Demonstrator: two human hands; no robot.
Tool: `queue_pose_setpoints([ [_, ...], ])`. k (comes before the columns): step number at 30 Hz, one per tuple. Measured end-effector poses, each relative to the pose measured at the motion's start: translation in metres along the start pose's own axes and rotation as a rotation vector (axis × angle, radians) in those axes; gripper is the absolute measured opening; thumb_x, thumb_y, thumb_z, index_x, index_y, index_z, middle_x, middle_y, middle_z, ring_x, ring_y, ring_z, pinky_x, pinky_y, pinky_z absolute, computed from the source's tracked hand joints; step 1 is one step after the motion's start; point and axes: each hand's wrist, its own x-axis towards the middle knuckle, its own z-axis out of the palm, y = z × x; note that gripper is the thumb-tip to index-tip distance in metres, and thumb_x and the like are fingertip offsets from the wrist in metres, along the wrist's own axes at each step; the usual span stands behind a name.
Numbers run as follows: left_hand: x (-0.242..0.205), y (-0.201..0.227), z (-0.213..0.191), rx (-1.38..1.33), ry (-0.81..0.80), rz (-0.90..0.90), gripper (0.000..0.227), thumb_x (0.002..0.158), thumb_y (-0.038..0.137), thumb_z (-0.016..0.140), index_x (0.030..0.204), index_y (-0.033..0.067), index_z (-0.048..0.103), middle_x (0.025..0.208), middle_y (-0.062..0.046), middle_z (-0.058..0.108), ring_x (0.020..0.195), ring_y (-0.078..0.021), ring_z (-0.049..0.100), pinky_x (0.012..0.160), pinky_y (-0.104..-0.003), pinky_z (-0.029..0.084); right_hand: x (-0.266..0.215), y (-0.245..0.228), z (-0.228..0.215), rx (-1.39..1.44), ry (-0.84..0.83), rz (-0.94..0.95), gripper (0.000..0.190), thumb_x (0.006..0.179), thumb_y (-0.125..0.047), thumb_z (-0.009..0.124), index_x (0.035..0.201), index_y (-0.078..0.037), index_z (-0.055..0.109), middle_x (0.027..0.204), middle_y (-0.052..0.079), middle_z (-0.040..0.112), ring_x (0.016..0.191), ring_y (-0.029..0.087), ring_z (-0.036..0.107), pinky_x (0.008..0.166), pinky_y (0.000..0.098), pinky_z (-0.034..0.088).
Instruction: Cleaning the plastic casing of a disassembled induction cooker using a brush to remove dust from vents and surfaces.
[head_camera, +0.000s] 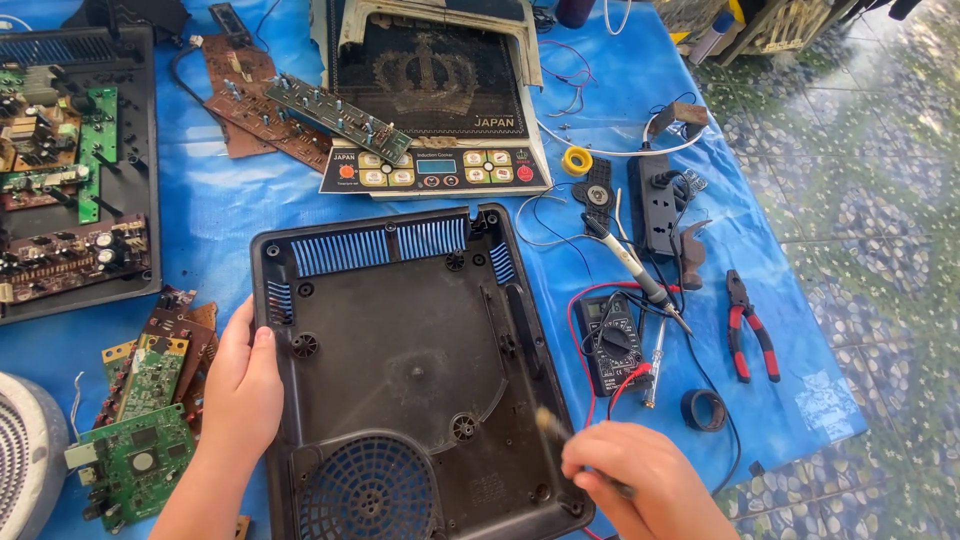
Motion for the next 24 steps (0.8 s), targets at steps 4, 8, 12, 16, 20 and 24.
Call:
queue_pose_setpoints([
  [4,-0.001,0.003,-0.001,0.018,-0.002,-0.012,0.056,0.103,0.023,0.03,0.158,0.0201,0.042,0.151,-0.002,0.054,0.138,-0.0234,0.049,0.111,-0.044,0.039,0.005,-0.004,-0.009,0.071,-0.271,0.058,0.042,0.102,-0.052,0.046,0.099,-0.021,0.074,0.083,-0.008,0.078,0.07,0.016,0.078,0.069,0.0368,0.063],
  [8,0.0,-0.001,0.0,0.006,-0.002,-0.003,0.055,0.103,0.023,0.031,0.157,0.0193,0.043,0.15,-0.001,0.055,0.137,-0.0229,0.05,0.11,-0.043,0.039,-0.001,-0.004,-0.014,0.011,0.054,-0.285,0.03,0.106,-0.034,0.047,0.101,-0.013,0.069,0.093,0.002,0.075,0.079,0.023,0.072,0.071,0.0388,0.059],
  [12,-0.001,0.001,-0.001,0.008,-0.002,0.006,0.056,0.103,0.023,0.031,0.158,0.0195,0.042,0.151,-0.001,0.054,0.139,-0.0225,0.049,0.112,-0.043,0.038,-0.008,0.001,-0.018,0.044,-0.153,-0.112,0.027,0.103,-0.036,0.055,0.109,-0.018,0.074,0.098,-0.002,0.079,0.085,0.021,0.073,0.076,0.039,0.055],
  [16,-0.002,0.003,-0.001,0.009,-0.007,0.006,0.055,0.103,0.023,0.03,0.157,0.0193,0.042,0.15,-0.001,0.056,0.138,-0.0227,0.049,0.112,-0.042,0.038,-0.013,-0.01,-0.022,-0.02,0.011,-0.265,0.019,0.1,-0.012,0.058,0.118,-0.017,0.063,0.11,0.007,0.071,0.087,0.026,0.065,0.071,0.0464,0.052],
  [20,0.0,-0.001,0.0,0.013,-0.006,0.01,0.056,0.103,0.024,0.03,0.158,0.0192,0.042,0.152,-0.002,0.053,0.139,-0.0236,0.048,0.112,-0.044,0.038,-0.019,-0.005,-0.03,0.045,-0.124,-0.191,0.032,0.105,-0.036,0.052,0.097,-0.014,0.073,0.089,0.002,0.074,0.076,0.02,0.07,0.065,0.0378,0.058],
  [24,0.001,-0.002,-0.001,0.021,0.0,0.039,0.056,0.103,0.023,0.031,0.158,0.0186,0.042,0.151,-0.001,0.055,0.139,-0.0234,0.049,0.111,-0.043,0.038,-0.023,-0.001,-0.031,0.127,-0.129,-0.092,0.03,0.104,-0.037,0.053,0.093,-0.015,0.07,0.081,0.002,0.067,0.066,0.021,0.06,0.06,0.0398,0.051],
])
